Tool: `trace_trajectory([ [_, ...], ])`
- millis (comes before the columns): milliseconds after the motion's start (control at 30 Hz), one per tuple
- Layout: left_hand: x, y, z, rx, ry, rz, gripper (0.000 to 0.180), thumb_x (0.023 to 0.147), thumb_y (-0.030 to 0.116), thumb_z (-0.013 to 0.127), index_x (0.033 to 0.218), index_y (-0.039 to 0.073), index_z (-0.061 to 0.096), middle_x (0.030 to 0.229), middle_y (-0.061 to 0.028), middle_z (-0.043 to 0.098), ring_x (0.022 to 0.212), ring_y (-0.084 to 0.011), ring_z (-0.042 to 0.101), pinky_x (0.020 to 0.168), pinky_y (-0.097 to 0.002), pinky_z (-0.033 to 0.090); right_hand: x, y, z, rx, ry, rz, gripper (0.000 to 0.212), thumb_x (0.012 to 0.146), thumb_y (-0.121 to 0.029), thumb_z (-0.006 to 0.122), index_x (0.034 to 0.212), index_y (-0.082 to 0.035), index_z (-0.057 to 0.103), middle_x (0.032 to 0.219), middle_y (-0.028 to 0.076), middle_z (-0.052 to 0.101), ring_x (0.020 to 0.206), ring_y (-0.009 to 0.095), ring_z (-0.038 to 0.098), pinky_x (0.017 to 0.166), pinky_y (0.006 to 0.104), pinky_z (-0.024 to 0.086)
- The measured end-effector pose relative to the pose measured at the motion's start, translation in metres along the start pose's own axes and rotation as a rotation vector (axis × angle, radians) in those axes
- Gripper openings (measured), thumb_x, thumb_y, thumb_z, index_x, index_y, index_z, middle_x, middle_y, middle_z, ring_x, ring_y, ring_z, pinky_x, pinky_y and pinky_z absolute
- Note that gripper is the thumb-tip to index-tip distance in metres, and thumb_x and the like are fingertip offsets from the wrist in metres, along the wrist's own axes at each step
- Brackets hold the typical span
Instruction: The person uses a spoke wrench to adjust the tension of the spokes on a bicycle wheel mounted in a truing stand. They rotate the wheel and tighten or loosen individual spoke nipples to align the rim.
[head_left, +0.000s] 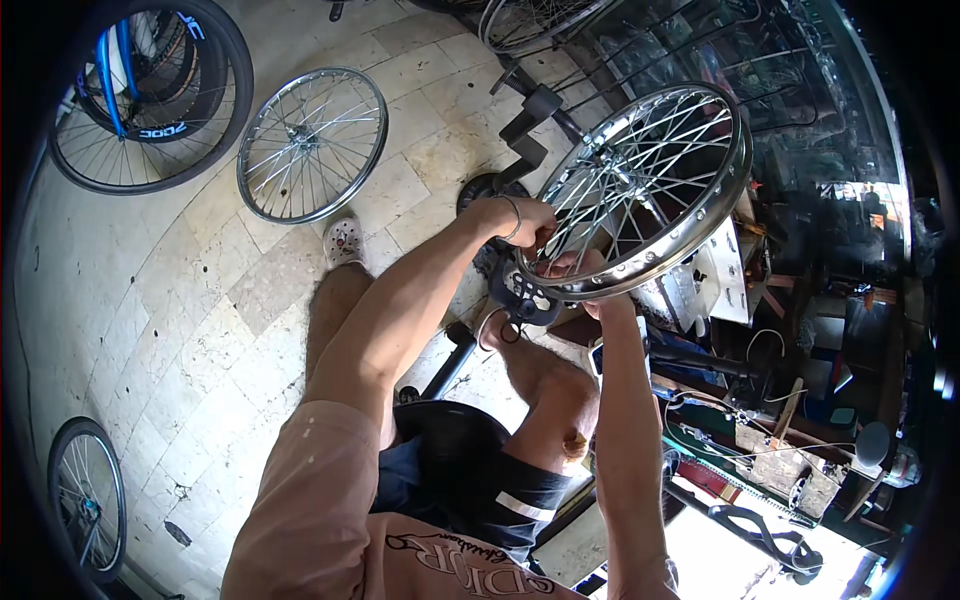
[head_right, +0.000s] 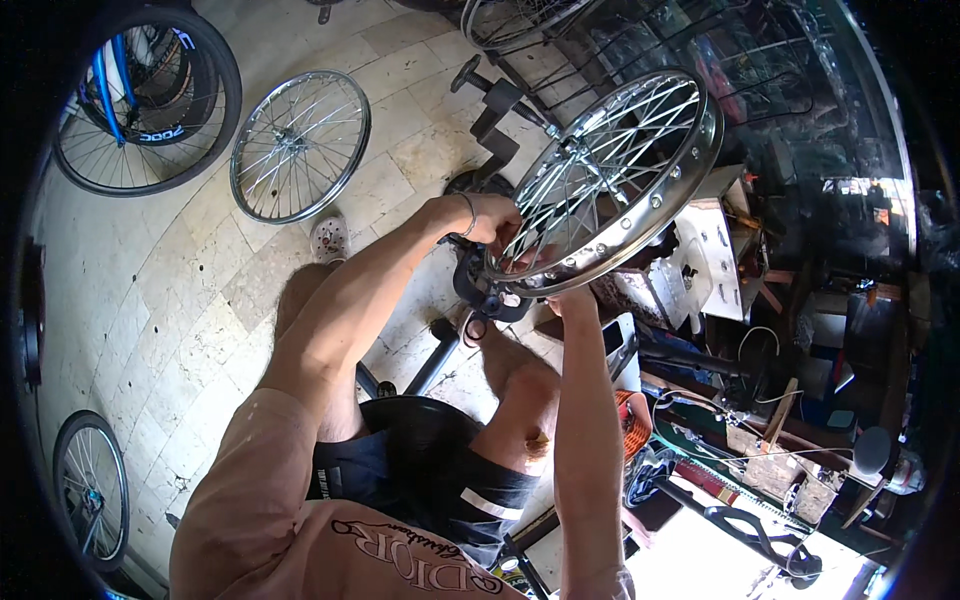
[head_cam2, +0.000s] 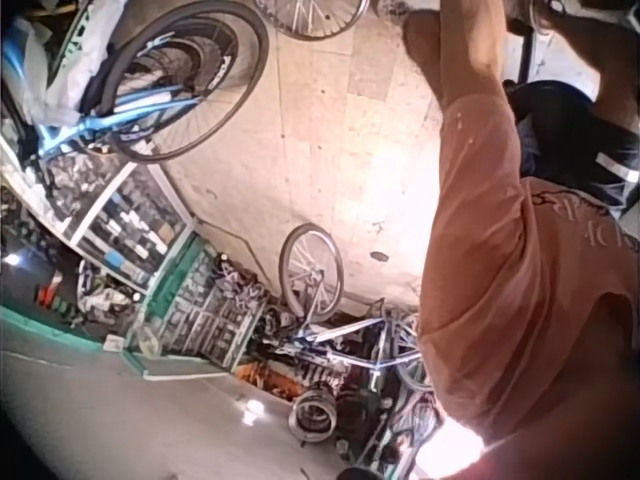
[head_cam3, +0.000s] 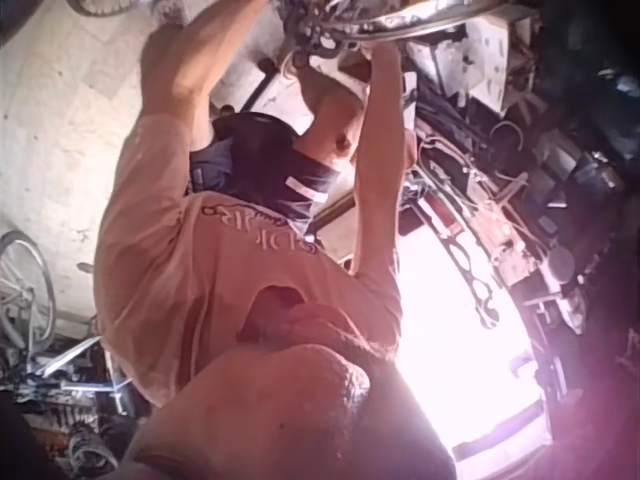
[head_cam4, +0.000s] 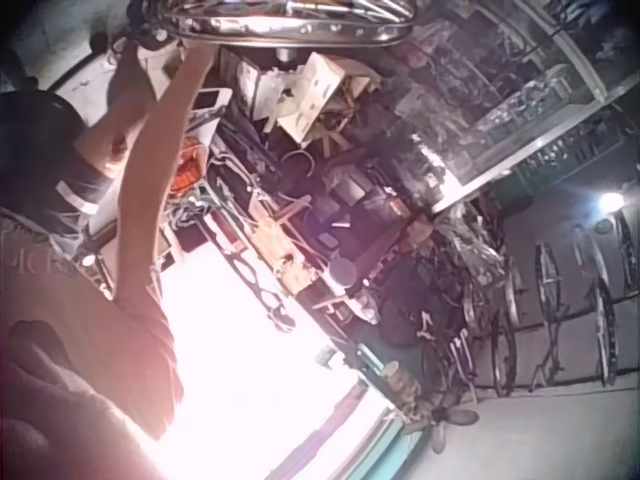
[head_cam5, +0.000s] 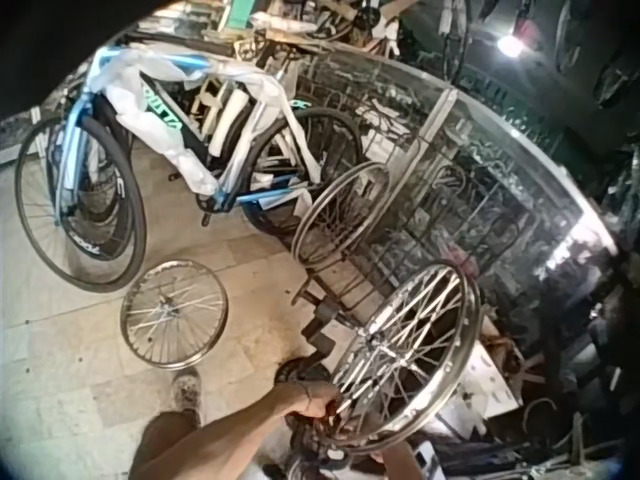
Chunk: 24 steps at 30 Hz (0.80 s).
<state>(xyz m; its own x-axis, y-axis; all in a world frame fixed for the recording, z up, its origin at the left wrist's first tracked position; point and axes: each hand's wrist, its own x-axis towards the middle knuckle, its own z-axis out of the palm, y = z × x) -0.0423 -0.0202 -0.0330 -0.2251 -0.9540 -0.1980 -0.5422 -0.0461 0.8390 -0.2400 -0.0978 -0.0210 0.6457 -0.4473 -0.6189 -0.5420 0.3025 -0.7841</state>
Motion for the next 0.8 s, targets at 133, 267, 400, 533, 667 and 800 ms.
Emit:
trace_trajectory([
  [133, -0.017, 0.066, 0.008, 0.467, 0.123, -0.058, 0.019, 0.065, 0.009, 0.066, 0.083, 0.001, 0.065, 0.084, -0.0177, 0.065, 0.083, -0.0299, 0.065, 0.066, -0.0391, 0.052, -0.006, 0.021, -0.027, -0.134, -0.056, -0.350, 0.025, 0.076, -0.019, 0.067, 0.091, -0.002, 0.058, 0.083, 0.007, 0.061, 0.072, 0.015, 0.059, 0.065, 0.0272, 0.048],
  [267, -0.030, 0.057, 0.004, 0.353, 0.163, -0.136, 0.013, 0.069, 0.004, 0.064, 0.080, -0.002, 0.066, 0.081, -0.0207, 0.065, 0.078, -0.0326, 0.066, 0.063, -0.0394, 0.053, -0.025, 0.015, -0.002, -0.173, 0.175, -0.365, 0.030, 0.069, -0.006, 0.073, 0.095, 0.000, 0.059, 0.081, 0.005, 0.063, 0.072, 0.014, 0.059, 0.068, 0.0279, 0.050],
  [400, -0.041, 0.059, -0.019, 0.354, 0.118, -0.247, 0.012, 0.070, 0.001, 0.063, 0.080, -0.005, 0.065, 0.081, -0.0223, 0.064, 0.076, -0.0335, 0.065, 0.064, -0.0389, 0.052, -0.069, -0.042, 0.020, 0.251, 0.052, 0.041, 0.013, 0.085, -0.003, 0.057, 0.096, 0.002, 0.061, 0.089, 0.013, 0.065, 0.081, 0.022, 0.065, 0.072, 0.0342, 0.057],
  [533, -0.051, 0.045, -0.037, 0.306, 0.185, -0.041, 0.007, 0.071, 0.004, 0.065, 0.077, 0.004, 0.067, 0.074, -0.0158, 0.065, 0.067, -0.0275, 0.063, 0.059, -0.0372, 0.048, -0.052, -0.021, 0.023, 0.030, 0.231, 0.013, 0.028, 0.067, 0.005, 0.073, 0.093, -0.001, 0.063, 0.084, 0.006, 0.064, 0.073, 0.013, 0.061, 0.062, 0.0251, 0.049],
  [667, -0.044, 0.025, -0.029, 0.172, 0.128, 0.095, 0.011, 0.074, 0.009, 0.067, 0.084, 0.011, 0.070, 0.075, -0.0088, 0.067, 0.069, -0.0232, 0.063, 0.062, -0.0353, 0.047, -0.042, -0.004, 0.022, 0.017, 0.229, -0.111, 0.026, 0.069, 0.002, 0.071, 0.094, 0.000, 0.063, 0.083, 0.004, 0.062, 0.077, 0.012, 0.057, 0.067, 0.0269, 0.046],
  [800, -0.029, 0.014, -0.018, 0.132, 0.097, -0.007, 0.019, 0.072, 0.013, 0.071, 0.091, 0.014, 0.071, 0.081, -0.0064, 0.068, 0.074, -0.0219, 0.063, 0.066, -0.0343, 0.047, -0.042, -0.008, 0.024, 0.217, 0.166, -0.032, 0.022, 0.073, 0.000, 0.070, 0.094, 0.001, 0.063, 0.083, 0.004, 0.062, 0.073, 0.013, 0.057, 0.063, 0.0252, 0.046],
])
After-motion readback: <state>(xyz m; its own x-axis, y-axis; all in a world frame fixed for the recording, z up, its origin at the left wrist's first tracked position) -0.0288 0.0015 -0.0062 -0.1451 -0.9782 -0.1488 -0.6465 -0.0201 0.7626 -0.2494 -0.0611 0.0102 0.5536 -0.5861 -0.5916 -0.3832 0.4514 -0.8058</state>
